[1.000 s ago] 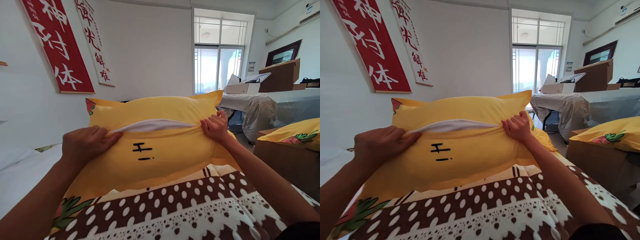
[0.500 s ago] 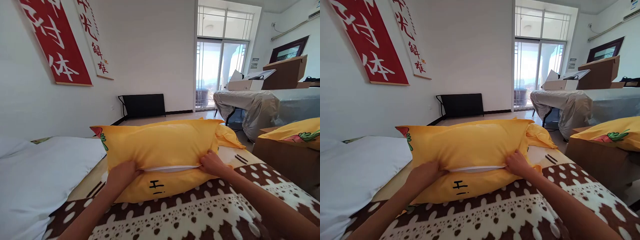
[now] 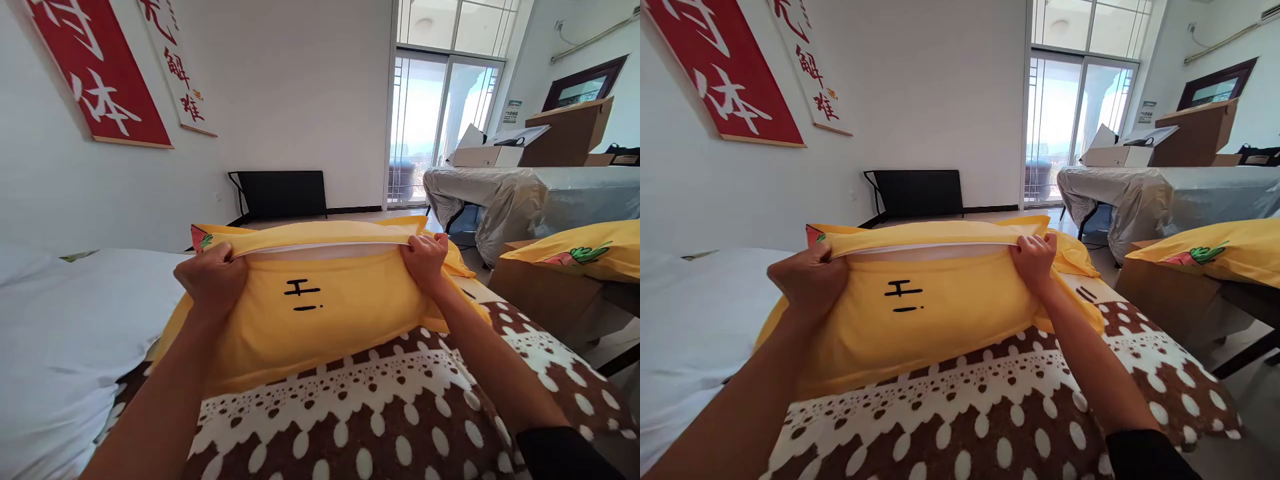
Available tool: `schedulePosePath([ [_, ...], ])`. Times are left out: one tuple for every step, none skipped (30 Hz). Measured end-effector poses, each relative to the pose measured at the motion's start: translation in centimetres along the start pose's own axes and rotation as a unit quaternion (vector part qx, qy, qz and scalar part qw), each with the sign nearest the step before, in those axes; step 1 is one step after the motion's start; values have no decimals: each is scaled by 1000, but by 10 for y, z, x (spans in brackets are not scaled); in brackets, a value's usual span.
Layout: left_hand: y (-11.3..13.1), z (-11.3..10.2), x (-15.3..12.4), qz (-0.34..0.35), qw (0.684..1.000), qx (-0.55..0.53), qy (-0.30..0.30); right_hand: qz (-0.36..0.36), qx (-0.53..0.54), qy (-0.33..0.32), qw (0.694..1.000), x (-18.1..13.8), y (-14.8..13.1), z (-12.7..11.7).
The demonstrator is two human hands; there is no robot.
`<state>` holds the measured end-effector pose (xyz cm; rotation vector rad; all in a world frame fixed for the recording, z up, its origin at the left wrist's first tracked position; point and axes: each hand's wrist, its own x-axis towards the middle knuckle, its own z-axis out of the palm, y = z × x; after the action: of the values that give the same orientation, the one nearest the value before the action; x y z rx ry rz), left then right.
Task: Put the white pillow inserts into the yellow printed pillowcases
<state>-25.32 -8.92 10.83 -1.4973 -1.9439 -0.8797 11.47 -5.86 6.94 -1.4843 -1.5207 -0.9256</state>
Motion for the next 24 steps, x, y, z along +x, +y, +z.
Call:
schedulePosePath([
  [0, -6, 2, -11, 998, -32, 62, 17, 22, 91, 995, 5, 0, -5],
  [-2, -11, 2, -23, 990, -64, 125, 21, 43, 165, 985, 9, -1, -10],
  [-4, -16, 2, -32, 979, -88, 179, 14, 63, 226, 972, 11, -2, -15],
  [-8, -19, 1, -38, 970, -97, 220, 2, 79, 273, 959, 13, -2, -20],
  [-13, -22, 0, -34, 962, -98, 253, -10, 90, 305, 948, 13, -1, -24],
  [-19, -24, -3, -27, 960, -81, 266, -20, 93, 320, 942, 11, 0, -26],
  [-25, -24, -7, -16, 967, -44, 252, -35, 92, 312, 945, 6, 3, -27],
  [-32, -22, -14, 5, 978, 1, 209, -56, 87, 277, 955, -2, 5, -25],
  [-39, -16, -23, 39, 989, 46, 134, -85, 80, 211, 970, -14, 6, -21],
  [-44, -8, -33, 84, 992, 82, 37, -121, 71, 112, 984, -29, 7, -15],
  [-48, 3, -46, 135, 983, 104, -68, -157, 61, -2, 986, -47, 7, -7],
  [-51, 16, -59, 187, 960, 110, -176, -185, 52, -116, 974, -66, 5, 1],
  [-52, 30, -72, 215, 939, 107, -246, -203, 43, -218, 954, -84, 3, 8],
  [-52, 43, -83, 227, 924, 104, -290, -207, 38, -267, 941, -100, 1, 15],
  [-51, 53, -91, 227, 914, 104, -320, -205, 34, -300, 931, -112, -1, 19],
  [-49, 60, -96, 221, 910, 104, -334, -201, 30, -314, 928, -119, -3, 21],
  [-47, 62, -98, 217, 907, 106, -346, -195, 27, -316, 928, -121, -3, 21],
  [-45, 59, -97, 215, 905, 107, -352, -195, 24, -325, 925, -120, -1, 17],
  [-44, 51, -95, 218, 902, 104, -359, -203, 24, -339, 918, -116, 1, 12],
  [-43, 39, -92, 225, 895, 91, -373, -217, 26, -358, 908, -112, 5, 4],
  [-44, 24, -89, 231, 885, 67, -398, -235, 30, -380, 894, -108, 10, -6],
  [-46, 8, -86, 235, 871, 31, -430, -253, 36, -400, 880, -107, 14, -16],
  [-49, -9, -84, 231, 853, -20, -468, -269, 44, -418, 867, -107, 19, -27],
  [-54, -25, -81, 213, 841, -85, -490, -282, 52, -431, 855, -110, 23, -37],
])
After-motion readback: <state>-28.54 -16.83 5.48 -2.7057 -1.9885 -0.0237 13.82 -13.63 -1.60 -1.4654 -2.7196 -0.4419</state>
